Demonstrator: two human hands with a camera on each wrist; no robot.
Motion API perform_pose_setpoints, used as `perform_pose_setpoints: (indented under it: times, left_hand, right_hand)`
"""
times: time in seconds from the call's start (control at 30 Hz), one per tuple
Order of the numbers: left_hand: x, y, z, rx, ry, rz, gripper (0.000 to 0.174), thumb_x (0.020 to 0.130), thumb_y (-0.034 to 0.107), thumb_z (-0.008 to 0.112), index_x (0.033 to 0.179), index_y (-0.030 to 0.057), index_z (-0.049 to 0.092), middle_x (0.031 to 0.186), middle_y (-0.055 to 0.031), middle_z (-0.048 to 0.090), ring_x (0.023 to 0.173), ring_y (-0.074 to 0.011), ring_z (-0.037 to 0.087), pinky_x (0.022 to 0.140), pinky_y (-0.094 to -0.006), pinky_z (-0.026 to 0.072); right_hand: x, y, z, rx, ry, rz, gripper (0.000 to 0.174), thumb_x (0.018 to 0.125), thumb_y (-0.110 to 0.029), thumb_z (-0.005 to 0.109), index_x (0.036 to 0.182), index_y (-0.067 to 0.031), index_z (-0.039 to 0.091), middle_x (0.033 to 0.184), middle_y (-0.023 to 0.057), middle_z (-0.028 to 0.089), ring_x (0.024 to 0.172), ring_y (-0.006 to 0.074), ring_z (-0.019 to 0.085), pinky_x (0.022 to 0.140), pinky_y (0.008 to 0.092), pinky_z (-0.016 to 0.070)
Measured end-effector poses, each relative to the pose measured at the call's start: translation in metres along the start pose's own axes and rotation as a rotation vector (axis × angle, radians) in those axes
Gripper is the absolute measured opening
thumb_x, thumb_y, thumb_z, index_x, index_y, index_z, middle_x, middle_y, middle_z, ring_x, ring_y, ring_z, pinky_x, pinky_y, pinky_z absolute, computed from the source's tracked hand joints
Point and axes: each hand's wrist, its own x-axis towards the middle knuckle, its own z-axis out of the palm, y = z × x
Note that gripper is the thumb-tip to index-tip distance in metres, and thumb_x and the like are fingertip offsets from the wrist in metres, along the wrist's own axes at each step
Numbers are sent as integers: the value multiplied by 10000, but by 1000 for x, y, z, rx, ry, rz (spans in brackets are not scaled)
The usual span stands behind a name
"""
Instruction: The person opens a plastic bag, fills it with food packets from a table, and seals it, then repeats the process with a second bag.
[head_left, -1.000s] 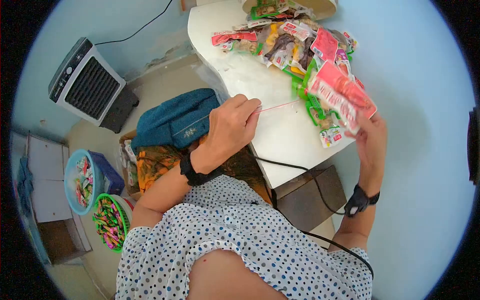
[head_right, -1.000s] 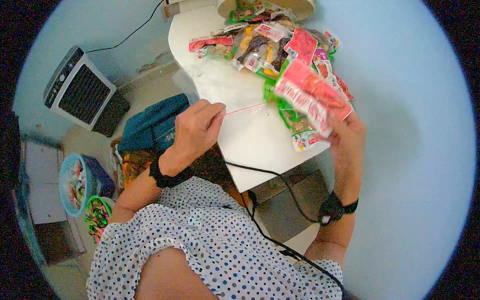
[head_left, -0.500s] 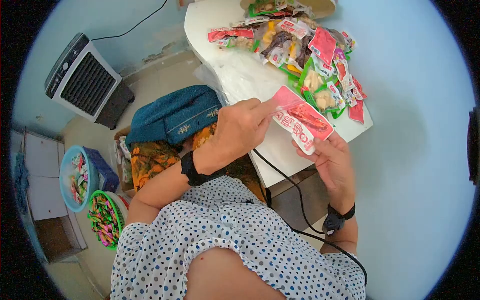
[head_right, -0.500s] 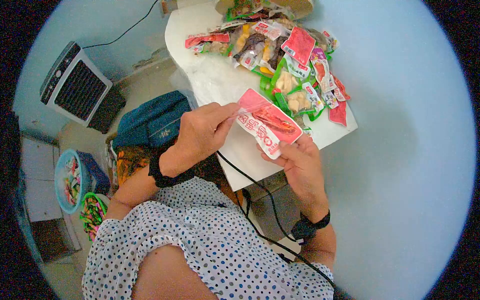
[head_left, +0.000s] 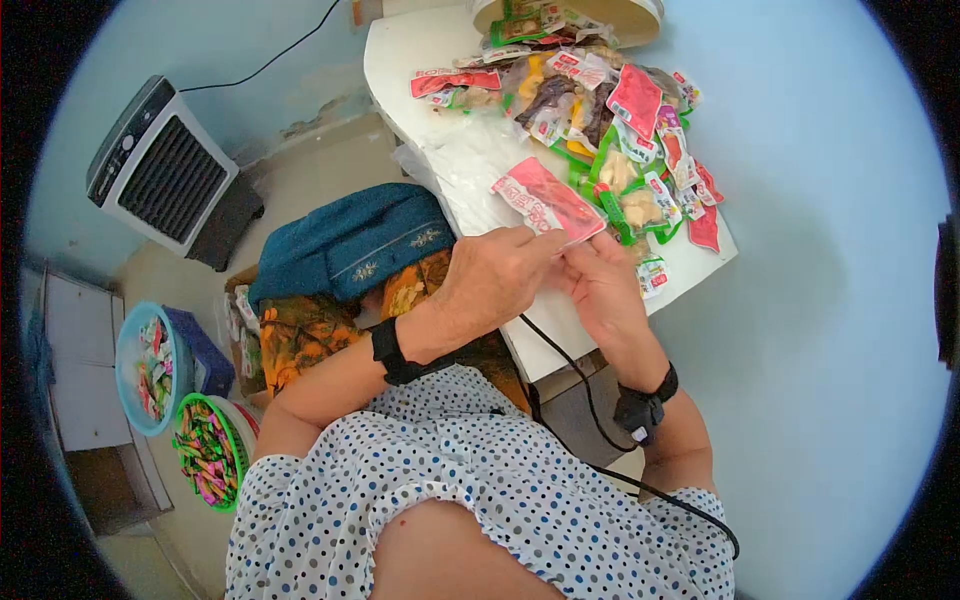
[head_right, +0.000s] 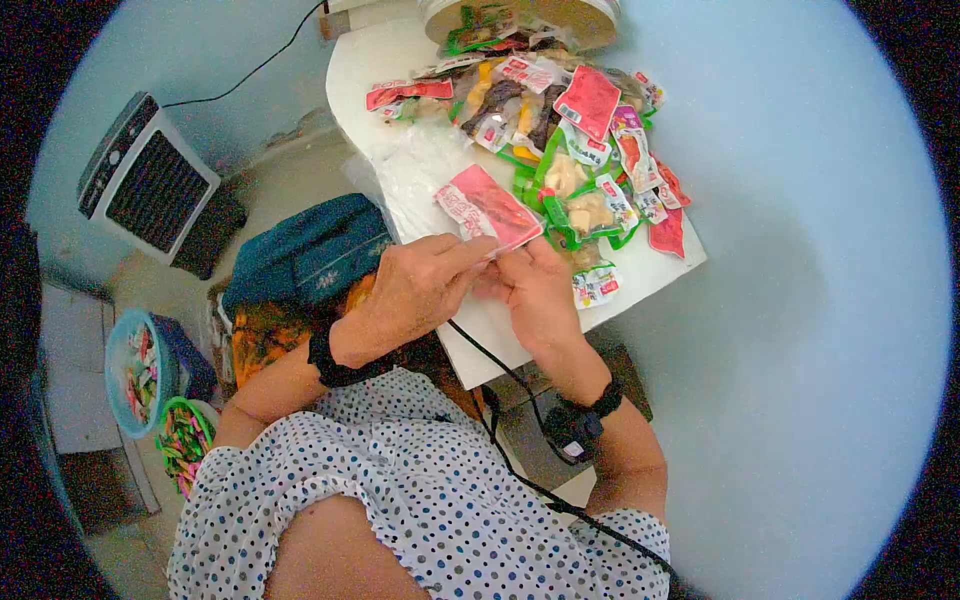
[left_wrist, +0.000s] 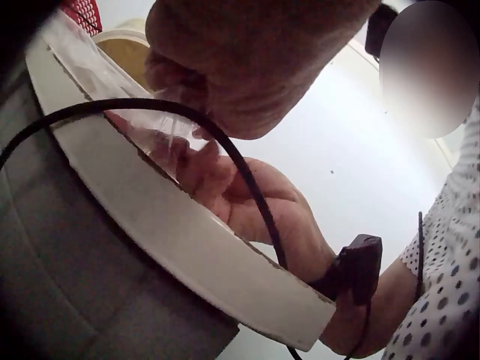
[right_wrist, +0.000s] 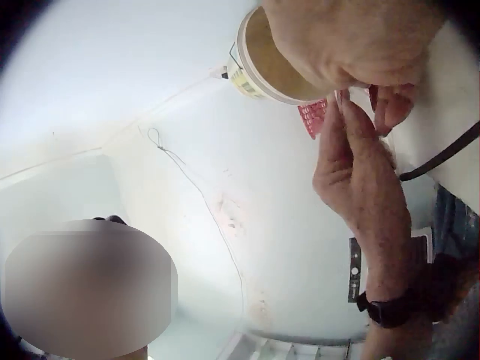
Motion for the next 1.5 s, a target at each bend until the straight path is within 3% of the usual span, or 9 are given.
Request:
perform_pose_setpoints:
  times: [0.1,0.3,0.5,0.9,1.1,1.2,1.27,1.43,1.5]
  left_hand:
    - [2,0,1,-49,12,0,278,833,116,681,1108,78,667,742,-104,612,668,-288,641,553,-396,515]
    - [2,3,2,-113,9,-13,308,832,96,668,1140,90,668,761,-116,634,690,-291,654,582,-391,529]
    - [2,0,-2,-87,-65,8,370,834,60,644,1202,95,643,779,-130,651,710,-296,663,607,-395,538]
    - [-4,4,-9,-172,88,-35,363,851,73,656,1210,66,611,868,-149,644,739,-331,649,640,-398,535]
    - [-14,-1,-9,-110,31,-89,309,825,85,687,1121,48,607,856,-142,642,730,-318,645,622,-397,521]
    - [-17,2,-9,-90,75,-85,279,812,102,701,1067,45,601,854,-141,641,736,-322,645,628,-408,518]
    - [-18,3,-9,-50,98,-55,275,805,118,711,1045,46,598,857,-142,643,746,-328,646,641,-418,519]
    - [-19,8,-15,5,26,-121,266,796,160,725,994,43,592,851,-149,646,763,-334,651,644,-428,518]
    - [-21,8,-18,9,3,-133,254,797,166,724,973,42,589,841,-152,643,758,-334,649,638,-431,516]
  right_hand:
    - [4,2,-10,-141,-2,117,156,933,-39,536,1073,-10,598,879,93,690,657,164,668,543,279,528]
    - [12,10,-9,78,8,136,108,918,-23,528,994,-31,604,769,73,650,544,161,597,466,275,450]
    - [20,9,7,105,75,54,171,936,-65,514,1089,-38,587,784,30,583,588,134,545,464,279,404]
    - [10,12,11,73,28,-134,227,943,-59,538,1154,23,564,1079,107,633,1031,185,618,881,327,518]
    - [-32,-47,3,-359,-89,175,255,949,-121,584,1114,69,620,1098,133,665,845,180,682,709,291,566]
    - [-18,-77,-31,-642,5,-60,282,955,-162,596,1104,71,649,993,115,705,773,181,695,624,272,558]
    - [12,-84,-49,-813,180,-439,290,928,-178,626,1083,63,668,853,120,718,805,206,704,672,293,556]
    - [104,-105,-70,-1461,263,-1002,502,812,-263,713,1171,72,609,1107,300,633,1043,372,639,856,465,515]
    - [121,-108,-52,-1646,337,-888,541,808,-318,708,1168,71,602,1180,315,593,1097,400,600,872,494,504]
